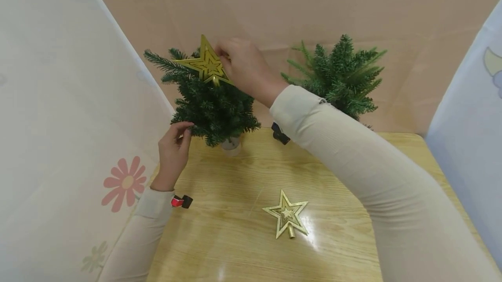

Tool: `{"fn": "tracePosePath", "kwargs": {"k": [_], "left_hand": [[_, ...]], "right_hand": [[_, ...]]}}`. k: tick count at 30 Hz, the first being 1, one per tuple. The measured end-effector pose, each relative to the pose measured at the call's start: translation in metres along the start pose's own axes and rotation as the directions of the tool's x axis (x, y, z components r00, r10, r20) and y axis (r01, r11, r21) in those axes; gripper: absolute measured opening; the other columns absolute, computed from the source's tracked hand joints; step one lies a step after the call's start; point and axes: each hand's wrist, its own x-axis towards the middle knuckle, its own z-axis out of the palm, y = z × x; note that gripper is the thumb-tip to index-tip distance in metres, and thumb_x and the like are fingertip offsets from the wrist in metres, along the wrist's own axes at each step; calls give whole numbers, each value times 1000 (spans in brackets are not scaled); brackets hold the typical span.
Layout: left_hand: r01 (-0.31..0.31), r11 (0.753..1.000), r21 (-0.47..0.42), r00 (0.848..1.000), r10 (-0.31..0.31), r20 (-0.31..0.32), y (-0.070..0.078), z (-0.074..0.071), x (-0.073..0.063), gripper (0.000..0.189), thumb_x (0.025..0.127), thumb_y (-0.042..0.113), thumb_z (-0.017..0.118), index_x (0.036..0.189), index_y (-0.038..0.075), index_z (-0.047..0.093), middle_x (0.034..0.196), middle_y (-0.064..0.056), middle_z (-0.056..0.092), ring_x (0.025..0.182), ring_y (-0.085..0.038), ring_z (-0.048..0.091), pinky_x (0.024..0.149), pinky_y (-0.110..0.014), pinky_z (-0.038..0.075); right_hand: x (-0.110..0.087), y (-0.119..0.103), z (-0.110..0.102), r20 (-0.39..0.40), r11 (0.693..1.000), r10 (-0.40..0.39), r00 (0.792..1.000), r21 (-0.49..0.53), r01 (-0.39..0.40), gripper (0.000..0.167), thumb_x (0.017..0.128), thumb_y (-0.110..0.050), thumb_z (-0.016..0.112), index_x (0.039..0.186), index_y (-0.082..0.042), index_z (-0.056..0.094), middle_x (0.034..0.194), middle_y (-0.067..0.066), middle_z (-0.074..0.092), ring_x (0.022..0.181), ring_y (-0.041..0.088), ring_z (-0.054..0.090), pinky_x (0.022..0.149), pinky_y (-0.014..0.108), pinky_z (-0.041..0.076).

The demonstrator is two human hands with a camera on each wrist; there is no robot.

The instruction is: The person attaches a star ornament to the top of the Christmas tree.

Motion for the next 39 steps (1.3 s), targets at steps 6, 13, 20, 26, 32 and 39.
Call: {"fn": "tracePosePath", "kwargs": {"k": [6, 13, 20, 26, 32, 39], "left_hand": [[6, 1000, 1, 1000, -6, 7, 0, 0, 0, 19, 102, 10, 51, 113, 4, 65, 103, -13, 67, 93, -22, 67, 81, -35, 58], [15, 1000, -12, 1000, -15, 3, -1, 0, 1, 19, 101, 10, 52, 114, 5, 65, 103, -12, 67, 93, -21, 67, 81, -35, 58], [15, 1000, -20, 1000, -15, 4, 0, 0, 1, 18, 101, 9, 53, 114, 5, 65, 104, -11, 68, 94, -21, 67, 79, -33, 58], [7, 1000, -19, 1000, -7, 1, -1, 1, 1, 18, 101, 8, 53, 113, 5, 65, 103, -11, 67, 92, -21, 67, 78, -34, 58], [2, 1000, -26, 1000, -2, 9, -2, 1, 0, 18, 101, 9, 52, 113, 4, 65, 105, -11, 67, 95, -22, 67, 81, -32, 58], [-26, 999, -45, 1000, 26, 2, -3, 3, -1, 17, 100, 8, 54, 112, 5, 66, 103, -10, 66, 93, -22, 66, 83, -32, 57]], "right_hand": [[0, -1, 0, 25, 1000, 4, 1000, -6, -4, 18, 101, -15, 55, 111, -8, 68, 113, 6, 66, 107, 18, 61, 92, 34, 50], [2, -1, 0, 42, 1000, 10, 999, -18, -9, 18, 101, -14, 54, 110, -8, 68, 113, 7, 66, 104, 19, 61, 90, 35, 50], [8, -3, -5, 147, 994, 107, 983, -16, -106, 21, 102, -14, 53, 117, -9, 66, 120, 7, 64, 108, 20, 60, 89, 37, 50], [10, -3, -6, 177, 992, 128, 976, -16, -127, 21, 102, -14, 53, 117, -8, 66, 118, 7, 65, 105, 20, 61, 87, 37, 50], [12, -1, -5, 180, 988, 152, 972, -8, -153, 22, 102, -15, 53, 119, -9, 65, 120, 7, 65, 109, 20, 60, 90, 37, 49], [11, 5, -1, 141, 988, 149, 979, 17, -153, 25, 102, -19, 52, 120, -9, 66, 121, 5, 65, 114, 19, 58, 97, 36, 48]]}}
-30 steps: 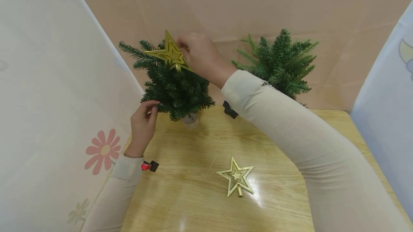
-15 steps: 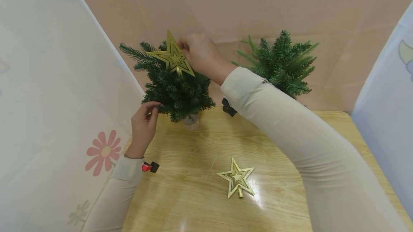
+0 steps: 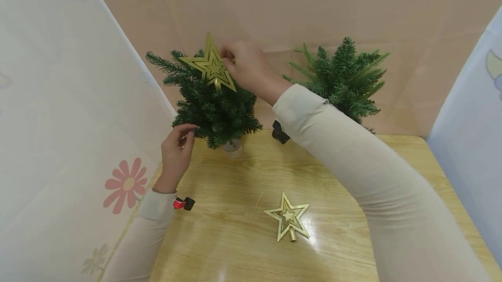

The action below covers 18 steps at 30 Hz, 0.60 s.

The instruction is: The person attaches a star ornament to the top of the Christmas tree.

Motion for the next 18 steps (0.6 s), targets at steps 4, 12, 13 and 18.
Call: {"fn": "tracePosePath", "kwargs": {"k": [4, 12, 13, 18], "left_hand": [[-5, 999, -32, 1000, 5, 1, -2, 1, -1, 18, 100, 8, 55, 115, 6, 65, 106, -10, 66, 95, -22, 65, 85, -33, 56], [3, 988, -151, 1000, 1, 26, -2, 5, -2, 34, 94, 1, 62, 127, 5, 58, 121, -10, 60, 104, -25, 60, 93, -37, 52], [4, 985, -170, 1000, 1, 24, -1, 6, -2, 36, 93, 0, 63, 129, 4, 57, 122, -12, 59, 105, -26, 60, 93, -38, 52], [46, 980, -192, 999, -50, -16, 2, 12, -6, 43, 91, -2, 67, 132, 3, 54, 126, -14, 58, 106, -29, 60, 94, -44, 50]], "right_hand": [[-1, 1, 2, -20, 1000, -1, 1000, 19, 1, 27, 101, -24, 56, 121, -10, 65, 124, 4, 65, 117, 18, 57, 100, 34, 46], [-4, 7, 11, -48, 981, 72, 996, 184, -62, 39, 98, -31, 60, 134, -18, 56, 130, 1, 59, 119, 12, 54, 97, 32, 47], [-5, 8, 12, -51, 969, 89, 995, 234, -75, 41, 97, -32, 61, 136, -20, 54, 131, 0, 58, 119, 12, 53, 95, 32, 48], [-10, 14, 16, -39, 847, 182, 983, 513, -136, 59, 94, -33, 66, 146, -30, 38, 135, 2, 50, 113, 16, 55, 87, 36, 50]]}}
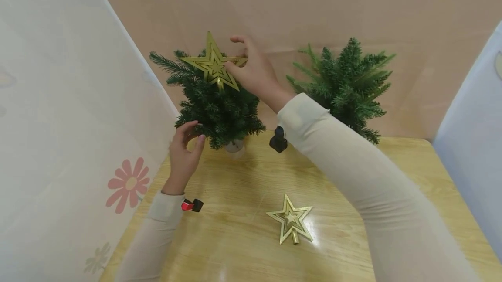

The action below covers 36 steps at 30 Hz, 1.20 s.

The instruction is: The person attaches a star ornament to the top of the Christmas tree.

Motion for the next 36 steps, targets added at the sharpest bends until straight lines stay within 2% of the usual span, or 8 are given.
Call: {"fn": "tracePosePath", "kwargs": {"k": [3, 6, 9, 14, 19, 24, 29, 36], "left_hand": [[35, 999, 2, 998, -34, -50, 7, 7, -1, 41, 91, -3, 65, 131, 0, 54, 124, -15, 59, 105, -30, 60, 95, -47, 49], [45, 999, -8, 994, -45, -102, 19, 13, -2, 38, 92, -4, 64, 128, -5, 53, 122, -20, 59, 105, -33, 60, 96, -47, 48], [37, 999, -34, 989, -42, -141, 28, 17, -2, 37, 92, -5, 62, 127, -8, 51, 122, -21, 57, 107, -33, 58, 96, -44, 48], [29, 993, -111, 980, -50, -190, 28, 23, -5, 41, 92, -7, 61, 130, -9, 47, 126, -20, 51, 113, -32, 52, 98, -46, 45], [-41, 993, -107, 963, 11, -269, 22, 26, -8, 39, 90, -11, 61, 126, -13, 48, 124, -25, 48, 113, -40, 47, 98, -56, 40], [-94, 993, -66, 941, 67, -331, 20, 29, -7, 36, 89, -13, 61, 123, -14, 50, 123, -27, 48, 116, -36, 46, 100, -56, 38], [-55, 998, -30, 922, 40, -384, 22, 31, -4, 34, 89, -12, 62, 122, -13, 52, 126, -28, 48, 125, -25, 43, 109, -46, 32], [-35, 999, -11, 884, 26, -466, 14, 32, -6, 39, 88, -11, 63, 124, -12, 49, 139, -36, 31, 136, -33, 28, 111, -46, 24]], "right_hand": [[-2, 6, 0, -1, 984, 28, 1000, 177, -27, 66, 93, -29, 68, 148, -34, 32, 134, 5, 50, 108, 21, 58, 84, 40, 49], [-2, 14, 4, 19, 952, 38, 999, 304, -42, 64, 93, -24, 68, 147, -31, 34, 128, 8, 54, 105, 23, 59, 83, 43, 46], [-3, 21, 9, 22, 928, 45, 999, 368, -50, 56, 93, -22, 68, 142, -24, 41, 122, 8, 58, 105, 23, 59, 88, 44, 45], [-5, 28, 15, -52, 874, 74, 996, 485, -39, 46, 95, -15, 65, 135, -17, 43, 112, 11, 60, 102, 25, 58, 97, 43, 46], [-6, 31, 18, -75, 829, 89, 993, 558, -32, 39, 96, -7, 61, 131, -10, 43, 107, 14, 62, 104, 28, 59, 95, 36, 49], [-7, 34, 19, -49, 840, 67, 997, 541, -30, 33, 96, -7, 61, 127, -8, 48, 118, 14, 61, 110, 25, 58, 96, 39, 49], [-9, 35, 20, -30, 873, 19, 999, 488, -2, 31, 97, -10, 60, 127, -8, 53, 120, 12, 61, 111, 24, 57, 98, 45, 46], [-10, 37, 22, -22, 912, 24, 999, 409, -13, 26, 98, -15, 61, 123, -8, 57, 118, 10, 62, 110, 22, 58, 97, 40, 48]]}}
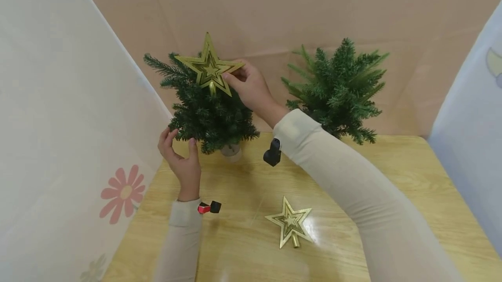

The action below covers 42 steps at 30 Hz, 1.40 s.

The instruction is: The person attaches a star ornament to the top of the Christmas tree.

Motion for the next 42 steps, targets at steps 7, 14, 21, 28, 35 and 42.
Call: {"fn": "tracePosePath", "kwargs": {"k": [7, 14, 21, 28, 35, 42], "left_hand": [[106, 990, -92, 994, -105, 20, -8, 3, -5, 67, 88, -12, 63, 143, -12, 26, 151, -31, 13, 143, -27, 17, 110, -58, 22], [112, 991, -66, 993, -111, 30, -6, 7, -6, 61, 90, -8, 62, 143, -11, 31, 148, -31, 23, 141, -26, 23, 108, -59, 25], [145, 976, -164, 989, -145, 16, -5, 2, -4, 59, 91, -10, 59, 143, -11, 32, 146, -28, 28, 140, -27, 26, 111, -55, 27], [193, 948, -252, 977, -210, -43, -9, -4, -9, 60, 91, -7, 61, 142, -11, 30, 148, -27, 24, 141, -29, 23, 112, -52, 27], [224, 933, -283, 969, -245, -41, -15, -2, -4, 59, 92, -3, 61, 143, -7, 32, 144, -27, 30, 135, -37, 29, 108, -51, 32], [250, 962, -105, 967, -244, 73, -9, -4, -6, 48, 92, -3, 62, 137, -7, 46, 140, -28, 32, 134, -29, 32, 111, -51, 30]], "right_hand": [[0, 1, -2, -2, 1000, 0, 1000, -19, 0, 23, 98, -15, 60, 120, -8, 57, 117, 10, 63, 107, 22, 58, 95, 39, 49], [-1, 2, 0, 2, 1000, -11, 1000, -19, 11, 21, 98, -14, 60, 117, -7, 59, 114, 10, 64, 103, 23, 59, 94, 39, 49], [-3, 6, 5, 39, 999, -37, 999, -16, 38, 22, 98, -13, 60, 118, -5, 59, 114, 11, 65, 104, 25, 60, 95, 42, 49], [-3, 5, 7, 55, 998, -20, 998, -58, 23, 26, 98, -16, 60, 122, -6, 59, 115, 11, 65, 104, 23, 60, 96, 41, 49], [-1, 0, 4, 29, 994, 18, 999, -109, -15, 27, 99, -21, 59, 121, -7, 57, 116, 10, 62, 104, 22, 59, 97, 38, 48], [-3, -1, 1, 21, 988, 27, 999, -151, -24, 26, 99, -21, 59, 122, -8, 56, 116, 9, 64, 104, 20, 59, 95, 37, 49]]}}
